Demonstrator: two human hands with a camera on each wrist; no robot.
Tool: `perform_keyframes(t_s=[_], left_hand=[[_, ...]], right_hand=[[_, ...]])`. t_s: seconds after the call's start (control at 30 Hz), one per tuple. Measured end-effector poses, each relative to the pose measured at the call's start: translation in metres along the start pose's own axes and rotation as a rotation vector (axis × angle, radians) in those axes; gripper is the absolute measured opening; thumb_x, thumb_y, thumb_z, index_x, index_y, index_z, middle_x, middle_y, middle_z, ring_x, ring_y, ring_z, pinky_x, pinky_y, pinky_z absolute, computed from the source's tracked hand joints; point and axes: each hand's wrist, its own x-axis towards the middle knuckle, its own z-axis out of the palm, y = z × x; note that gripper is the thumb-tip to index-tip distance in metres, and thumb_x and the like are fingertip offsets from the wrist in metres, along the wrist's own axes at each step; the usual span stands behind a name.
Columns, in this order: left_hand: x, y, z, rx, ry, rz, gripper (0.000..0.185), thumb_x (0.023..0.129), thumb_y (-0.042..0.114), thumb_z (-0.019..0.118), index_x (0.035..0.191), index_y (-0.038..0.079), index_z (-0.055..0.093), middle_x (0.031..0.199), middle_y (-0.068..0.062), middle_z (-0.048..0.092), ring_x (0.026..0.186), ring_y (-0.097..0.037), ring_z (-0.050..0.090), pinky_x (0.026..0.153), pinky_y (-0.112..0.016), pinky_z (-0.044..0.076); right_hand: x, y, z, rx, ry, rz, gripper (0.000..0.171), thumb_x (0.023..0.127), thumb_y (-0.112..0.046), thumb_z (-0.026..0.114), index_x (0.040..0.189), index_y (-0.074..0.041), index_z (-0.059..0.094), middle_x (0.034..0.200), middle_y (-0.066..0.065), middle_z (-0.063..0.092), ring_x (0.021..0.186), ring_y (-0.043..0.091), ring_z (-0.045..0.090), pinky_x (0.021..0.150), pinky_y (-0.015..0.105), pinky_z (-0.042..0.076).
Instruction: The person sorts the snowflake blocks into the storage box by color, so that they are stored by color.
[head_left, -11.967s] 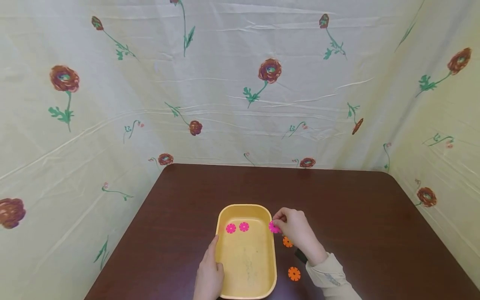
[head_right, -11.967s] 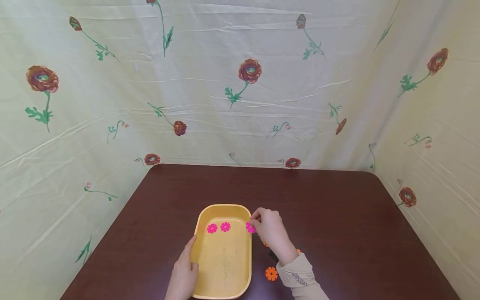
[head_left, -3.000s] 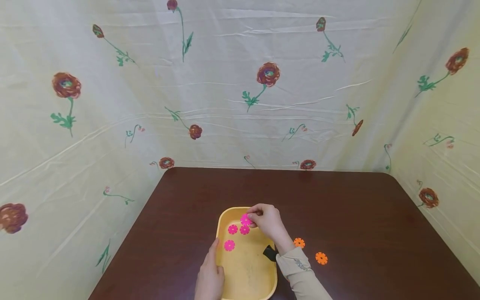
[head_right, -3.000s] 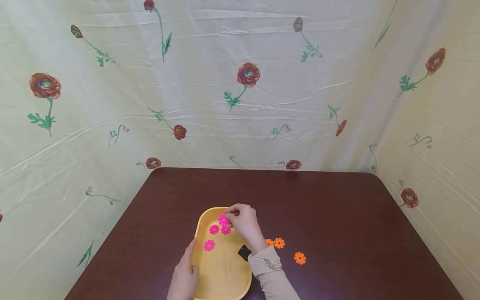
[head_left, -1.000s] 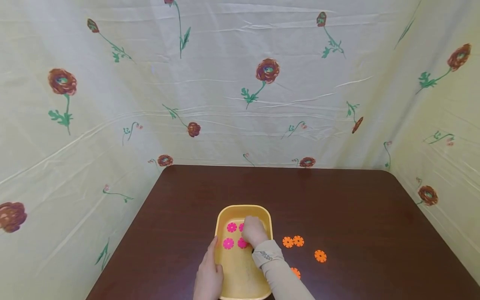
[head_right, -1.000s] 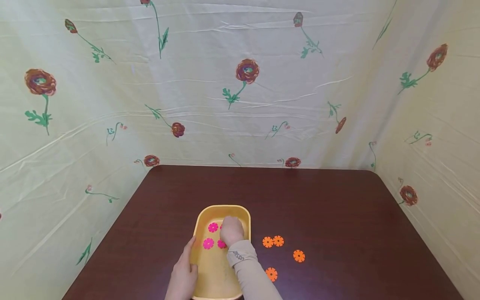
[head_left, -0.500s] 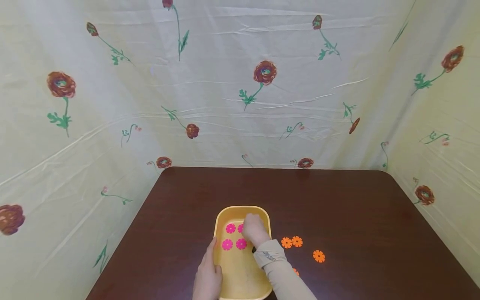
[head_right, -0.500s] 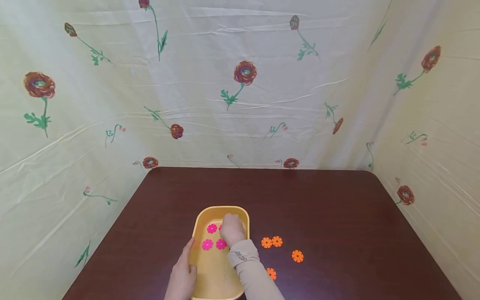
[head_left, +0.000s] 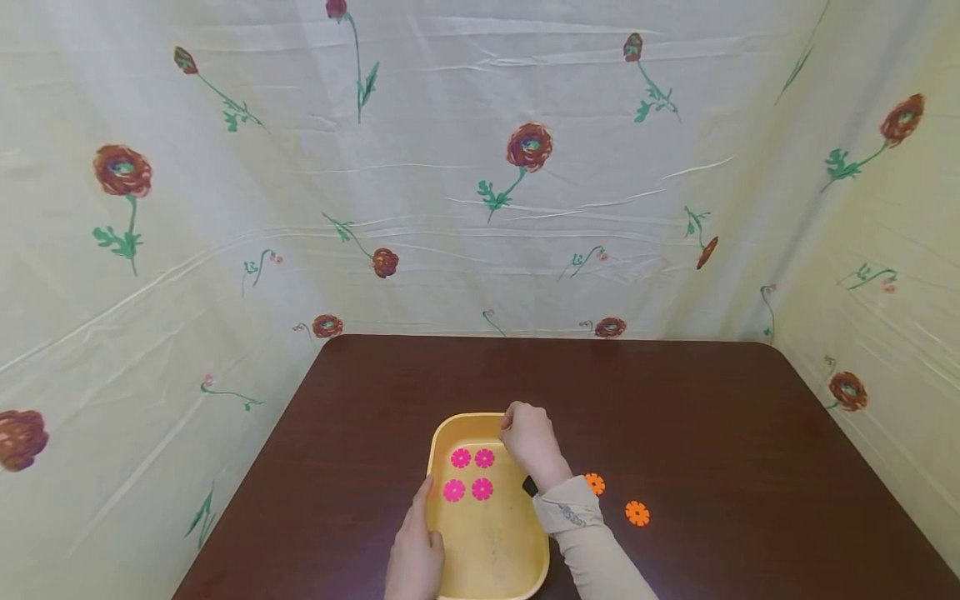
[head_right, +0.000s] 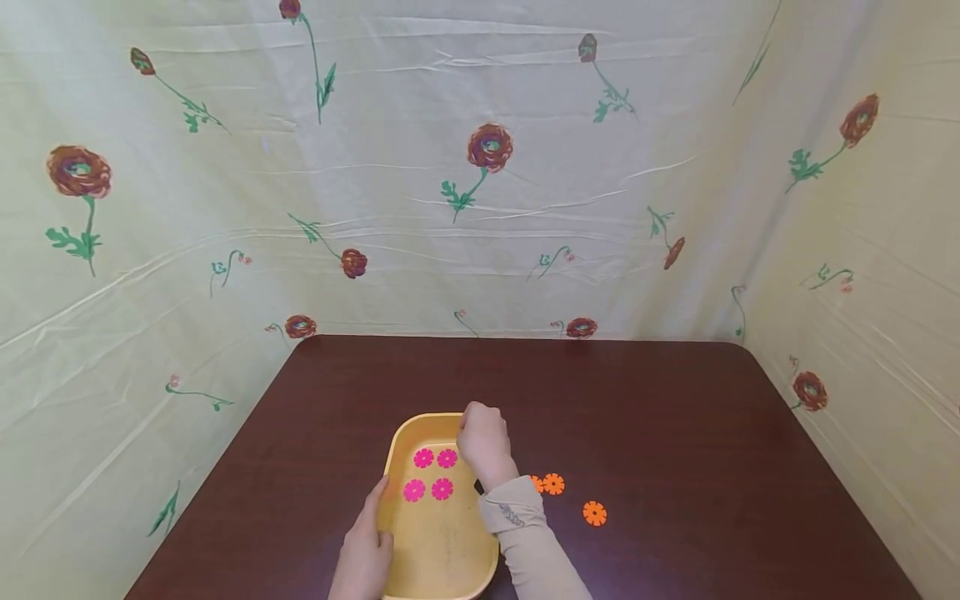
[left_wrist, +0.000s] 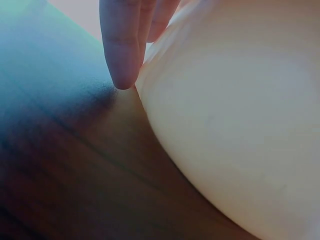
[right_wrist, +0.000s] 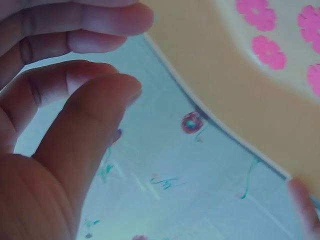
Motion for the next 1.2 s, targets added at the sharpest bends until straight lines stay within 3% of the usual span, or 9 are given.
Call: perform_keyframes(t_s=[0.3,0.5,0.73,0.93,1.2], left_hand=[[-0.001,0.001,0.001,-0.002,0.013,-0.006,0.066,0.076,-0.005,0.051,0.137,0.017,0.038,0.124,-0.016,0.054,0.088,-0.035,0.061,0.064,-0.046,0.045],[-0.001,0.001,0.001,-0.001,-0.001,-0.02,0.066,0.077,-0.005,0.051,0.138,0.017,0.037,0.125,-0.016,0.053,0.09,-0.035,0.06,0.065,-0.046,0.045],[0.001,0.001,0.001,0.01,-0.023,-0.042,0.066,0.078,-0.005,0.05,0.138,0.016,0.036,0.124,-0.017,0.053,0.092,-0.034,0.06,0.068,-0.046,0.045],[0.0,0.001,0.002,0.007,-0.026,-0.054,0.066,0.078,-0.005,0.05,0.139,0.017,0.036,0.124,-0.017,0.053,0.09,-0.034,0.06,0.067,-0.046,0.045],[-0.002,0.002,0.002,-0.002,-0.008,-0.032,0.067,0.076,-0.006,0.05,0.138,0.018,0.037,0.124,-0.017,0.053,0.087,-0.034,0.061,0.064,-0.045,0.045]], right_hand=[[-0.01,0.011,-0.03,-0.05,0.088,0.017,0.006,0.078,-0.017,0.067,0.081,-0.013,0.063,0.071,-0.001,0.058,0.058,0.016,0.052,0.052,0.032,0.041],[-0.017,0.032,-0.042,-0.046,0.097,0.037,0.01,0.08,-0.016,0.067,0.088,-0.012,0.064,0.074,-0.001,0.059,0.061,0.016,0.053,0.055,0.033,0.043],[-0.029,0.059,-0.033,-0.055,0.057,0.023,0.018,0.078,-0.012,0.07,0.095,-0.008,0.065,0.085,0.004,0.062,0.065,0.015,0.055,0.062,0.034,0.05],[-0.037,0.076,-0.021,-0.099,0.021,0.038,0.021,0.076,-0.012,0.071,0.095,-0.008,0.064,0.088,0.007,0.063,0.065,0.016,0.054,0.061,0.035,0.05],[-0.044,0.095,-0.005,-0.18,-0.006,0.013,0.024,0.073,-0.008,0.073,0.095,-0.009,0.064,0.088,0.006,0.062,0.078,0.022,0.057,0.069,0.042,0.049]])
